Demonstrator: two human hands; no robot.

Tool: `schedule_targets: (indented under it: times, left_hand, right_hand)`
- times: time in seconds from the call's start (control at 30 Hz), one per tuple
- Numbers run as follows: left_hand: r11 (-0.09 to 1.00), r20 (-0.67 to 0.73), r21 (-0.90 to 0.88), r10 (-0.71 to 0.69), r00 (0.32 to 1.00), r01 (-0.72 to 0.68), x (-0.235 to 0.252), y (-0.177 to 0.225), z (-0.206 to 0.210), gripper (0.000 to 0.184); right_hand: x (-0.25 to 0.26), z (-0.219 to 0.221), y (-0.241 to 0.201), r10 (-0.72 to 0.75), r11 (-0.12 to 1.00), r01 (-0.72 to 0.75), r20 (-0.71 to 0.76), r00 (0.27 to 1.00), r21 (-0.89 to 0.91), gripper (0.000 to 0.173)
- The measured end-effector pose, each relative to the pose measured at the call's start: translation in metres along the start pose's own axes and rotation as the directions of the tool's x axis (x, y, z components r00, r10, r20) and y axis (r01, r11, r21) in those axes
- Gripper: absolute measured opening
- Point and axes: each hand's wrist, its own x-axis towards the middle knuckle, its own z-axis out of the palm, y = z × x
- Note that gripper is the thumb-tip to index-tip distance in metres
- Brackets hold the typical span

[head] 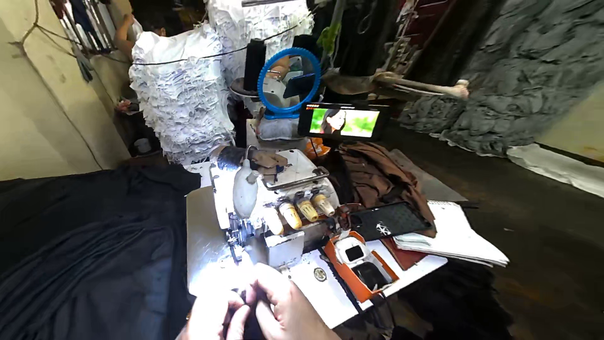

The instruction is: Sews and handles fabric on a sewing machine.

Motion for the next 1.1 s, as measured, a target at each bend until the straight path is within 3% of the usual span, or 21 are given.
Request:
schedule_targets:
  times: [0.1,0.2,0.27,0.3,0.4,0.47,0.57,0.67,0.77,0.9,1.0,1.1]
  left_hand:
    - [1.000,0.022,-0.022,0.005,1.000,-0.004,0.009,0.003,0.020,0.019]
    - [0.999,-0.222,-0.022,0.033,0.974,-0.039,0.027,0.001,0.026,0.015]
    - [0.998,-0.331,0.012,0.061,0.942,-0.061,0.036,-0.010,0.012,0.014]
    - [0.998,-0.312,0.025,0.064,0.948,-0.059,0.035,-0.017,0.003,0.015]
    - [0.992,-0.043,0.120,0.045,0.998,-0.040,0.022,-0.037,-0.016,0.029]
    - [0.972,0.050,0.229,0.037,0.998,-0.047,0.019,-0.047,-0.017,0.039]
    - [0.910,0.017,0.412,0.046,0.999,-0.049,0.037,-0.062,-0.007,0.048]
    - [0.877,0.034,0.480,-0.013,0.999,-0.005,0.074,-0.070,-0.004,0.047]
    - [0.874,0.050,0.483,-0.084,0.995,0.049,0.109,-0.069,-0.003,0.045]
    - [0.902,0.018,0.426,0.063,0.998,-0.065,0.131,-0.078,-0.006,0.041]
    - [0.915,0.030,0.396,0.072,0.997,-0.078,0.136,-0.085,-0.010,0.040]
    - [0.914,-0.105,0.403,0.104,0.989,-0.053,0.128,-0.093,-0.014,0.035]
  right_hand:
    - [0.001,-0.008,0.004,0.056,0.936,-0.104,-0.151,0.987,-0.337,0.019]
    - [0.004,-0.011,0.008,-0.094,0.837,-0.069,-0.266,0.959,-0.543,0.025]
    - [-0.002,-0.014,0.009,-0.147,0.844,-0.014,-0.256,0.955,-0.537,0.028]
    - [-0.007,-0.016,0.011,-0.150,0.853,0.002,-0.242,0.959,-0.521,0.028]
    - [-0.031,-0.020,0.036,-0.074,0.861,-0.034,-0.191,0.979,-0.507,0.025]
    - [-0.044,-0.019,0.061,-0.038,0.841,-0.073,-0.193,0.980,-0.536,0.022]
    - [-0.059,-0.008,0.095,-0.101,0.788,-0.065,-0.233,0.967,-0.612,0.021]
    - [-0.061,-0.003,0.101,-0.128,0.750,-0.076,-0.257,0.958,-0.657,0.022]
    - [-0.062,-0.004,0.100,-0.120,0.747,-0.083,-0.256,0.959,-0.660,0.022]
    - [-0.064,-0.004,0.102,-0.138,0.748,-0.080,-0.273,0.952,-0.659,0.023]
    - [-0.063,-0.003,0.107,-0.178,0.742,-0.069,-0.295,0.939,-0.667,0.024]
    - [-0.063,-0.003,0.109,-0.199,0.742,-0.053,-0.295,0.934,-0.668,0.024]
